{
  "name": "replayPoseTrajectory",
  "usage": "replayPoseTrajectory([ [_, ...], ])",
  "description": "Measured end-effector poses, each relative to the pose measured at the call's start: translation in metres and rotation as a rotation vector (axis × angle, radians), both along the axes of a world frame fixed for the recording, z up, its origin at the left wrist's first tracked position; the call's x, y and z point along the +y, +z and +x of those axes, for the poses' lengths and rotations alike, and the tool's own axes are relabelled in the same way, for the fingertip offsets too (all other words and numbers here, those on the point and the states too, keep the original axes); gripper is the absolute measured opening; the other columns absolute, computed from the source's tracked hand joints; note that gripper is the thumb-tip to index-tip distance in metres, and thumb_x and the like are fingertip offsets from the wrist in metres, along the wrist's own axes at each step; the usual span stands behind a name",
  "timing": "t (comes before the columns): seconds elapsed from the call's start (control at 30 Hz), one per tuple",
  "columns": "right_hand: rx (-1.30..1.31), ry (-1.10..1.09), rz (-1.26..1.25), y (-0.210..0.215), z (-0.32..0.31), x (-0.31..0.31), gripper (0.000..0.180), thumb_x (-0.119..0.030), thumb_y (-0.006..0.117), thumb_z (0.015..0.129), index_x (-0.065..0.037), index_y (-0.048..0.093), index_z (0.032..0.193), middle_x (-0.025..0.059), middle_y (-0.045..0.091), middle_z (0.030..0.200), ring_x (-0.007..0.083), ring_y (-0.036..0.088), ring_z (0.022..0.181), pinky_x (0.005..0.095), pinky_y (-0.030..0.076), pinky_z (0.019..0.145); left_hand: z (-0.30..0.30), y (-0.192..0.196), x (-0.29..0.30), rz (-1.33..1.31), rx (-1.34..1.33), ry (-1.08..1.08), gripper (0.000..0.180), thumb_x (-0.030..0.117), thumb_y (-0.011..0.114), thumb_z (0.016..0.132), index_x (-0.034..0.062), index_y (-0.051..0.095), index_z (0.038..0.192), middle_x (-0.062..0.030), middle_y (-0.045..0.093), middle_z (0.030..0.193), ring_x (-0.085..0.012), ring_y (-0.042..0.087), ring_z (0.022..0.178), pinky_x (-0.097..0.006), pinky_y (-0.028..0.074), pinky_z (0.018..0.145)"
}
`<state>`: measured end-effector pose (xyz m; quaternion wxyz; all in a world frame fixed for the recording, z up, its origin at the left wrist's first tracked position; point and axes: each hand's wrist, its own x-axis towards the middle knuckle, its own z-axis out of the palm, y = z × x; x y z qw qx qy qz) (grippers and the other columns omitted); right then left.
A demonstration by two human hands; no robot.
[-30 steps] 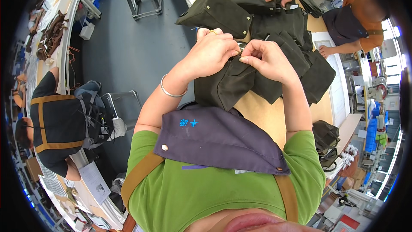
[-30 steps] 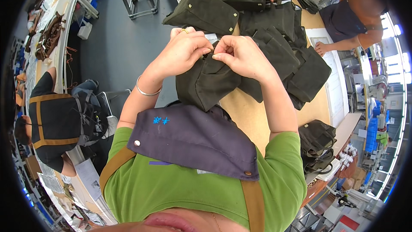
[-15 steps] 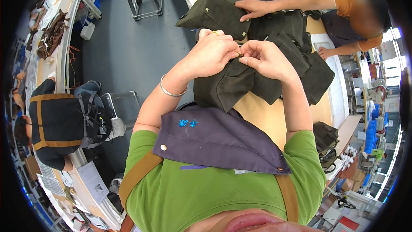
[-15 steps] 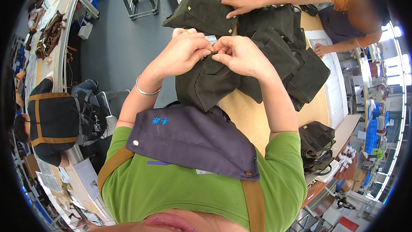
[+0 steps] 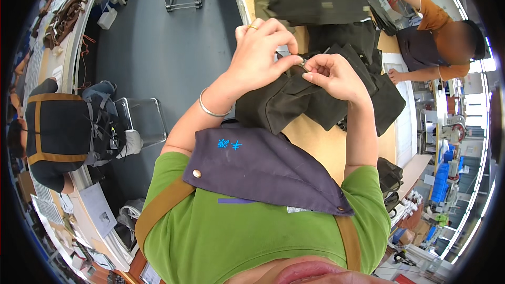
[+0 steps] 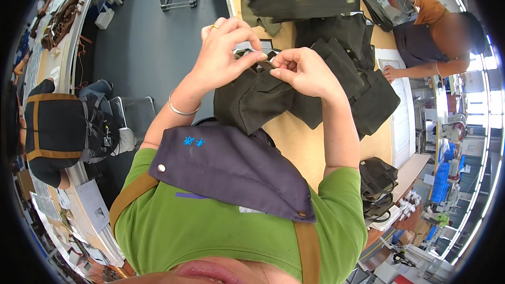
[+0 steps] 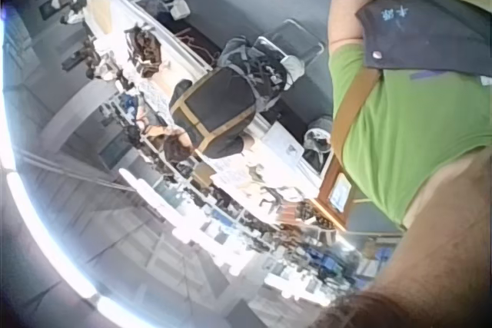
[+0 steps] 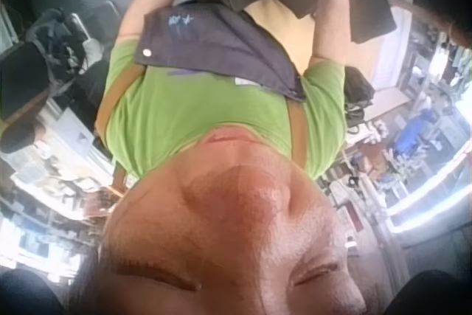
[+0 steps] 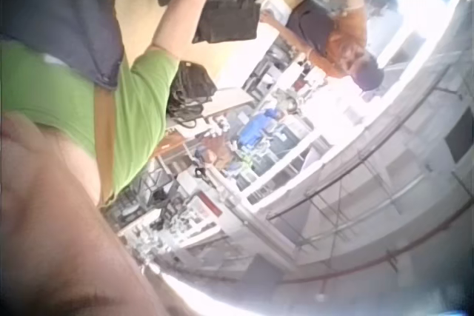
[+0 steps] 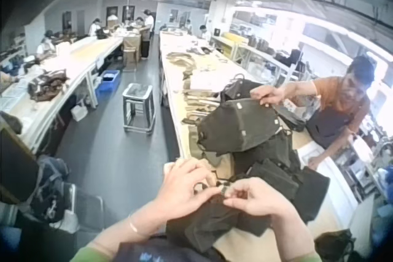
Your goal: Inspecting and assembling the metal clips and D-rings on a canvas and leather bag.
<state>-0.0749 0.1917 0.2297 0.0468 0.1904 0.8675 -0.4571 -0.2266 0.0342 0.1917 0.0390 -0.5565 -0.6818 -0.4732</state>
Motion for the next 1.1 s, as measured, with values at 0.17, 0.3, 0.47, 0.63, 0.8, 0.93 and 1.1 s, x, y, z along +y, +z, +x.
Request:
replayPoseTrajectory([
  [0.17, 0.08, -0.034, -0.026, 0.003, 0.005, -0.004, 0.01, -0.006, 0.069, 0.084, 0.001, 0.062, 0.085, -0.0056, 0.047, 0.071, 0.0036, 0.04, 0.063, 0.0215, 0.036, 0.056, 0.013, -0.029, -0.011, -0.106, -0.119, -0.161, 0.016, 0.029, 0.075, 0.079, 0.0166, 0.072, 0.088, 0.0043, 0.061, 0.089, -0.0175, 0.05, 0.092, -0.036, 0.028, 0.087],
  [0.3, 0.018, -0.038, -0.001, 0.005, 0.006, -0.003, 0.01, -0.006, 0.069, 0.084, 0.0, 0.061, 0.087, -0.0057, 0.045, 0.074, 0.0035, 0.04, 0.065, 0.0206, 0.035, 0.057, 0.022, -0.035, -0.006, -0.135, -0.194, -0.167, 0.017, 0.029, 0.076, 0.079, 0.0148, 0.072, 0.087, 0.0045, 0.061, 0.085, -0.0166, 0.049, 0.088, -0.036, 0.027, 0.086],
  [0.47, -0.001, -0.021, 0.061, 0.004, 0.006, -0.001, 0.012, -0.008, 0.07, 0.084, -0.001, 0.062, 0.089, -0.0041, 0.047, 0.076, 0.0046, 0.041, 0.067, 0.0214, 0.036, 0.058, 0.03, -0.043, -0.001, -0.087, -0.25, -0.13, 0.013, 0.026, 0.075, 0.077, 0.0141, 0.071, 0.08, 0.0026, 0.06, 0.081, -0.0189, 0.05, 0.088, -0.039, 0.028, 0.086],
  [0.63, 0.1, 0.044, 0.154, 0.006, 0.001, -0.005, 0.014, -0.009, 0.072, 0.083, -0.002, 0.062, 0.091, -0.0006, 0.051, 0.084, 0.0082, 0.046, 0.072, 0.0239, 0.039, 0.061, 0.037, -0.048, 0.001, 0.004, -0.37, -0.081, 0.014, 0.023, 0.076, 0.075, 0.0137, 0.067, 0.072, 0.0035, 0.056, 0.077, -0.0181, 0.049, 0.087, -0.038, 0.027, 0.087],
  [0.8, 0.063, 0.064, 0.108, 0.01, -0.001, -0.006, 0.015, -0.009, 0.073, 0.081, -0.002, 0.063, 0.091, 0.0005, 0.051, 0.084, 0.0103, 0.047, 0.073, 0.0253, 0.039, 0.064, 0.037, -0.044, -0.003, -0.011, -0.337, -0.056, 0.013, 0.022, 0.077, 0.073, 0.0143, 0.067, 0.069, 0.0035, 0.057, 0.077, -0.0176, 0.05, 0.086, -0.038, 0.027, 0.086],
  [0.93, 0.129, 0.084, 0.135, 0.005, -0.001, -0.006, 0.015, -0.008, 0.073, 0.081, -0.002, 0.063, 0.089, 0.0009, 0.05, 0.082, 0.0115, 0.048, 0.073, 0.0271, 0.039, 0.064, 0.037, -0.041, -0.004, -0.02, -0.343, -0.083, 0.012, 0.022, 0.076, 0.073, 0.0142, 0.068, 0.069, 0.0028, 0.058, 0.077, -0.018, 0.05, 0.084, -0.038, 0.028, 0.085],
  [1.1, 0.109, 0.073, 0.176, 0.006, -0.004, -0.012, 0.015, -0.009, 0.072, 0.081, -0.001, 0.061, 0.086, 0.0022, 0.049, 0.08, 0.0131, 0.048, 0.073, 0.0282, 0.039, 0.063, 0.035, -0.046, -0.004, -0.04, -0.389, -0.092, 0.014, 0.023, 0.076, 0.074, 0.0136, 0.067, 0.069, 0.0021, 0.057, 0.076, -0.0187, 0.051, 0.085, -0.038, 0.028, 0.084],
])
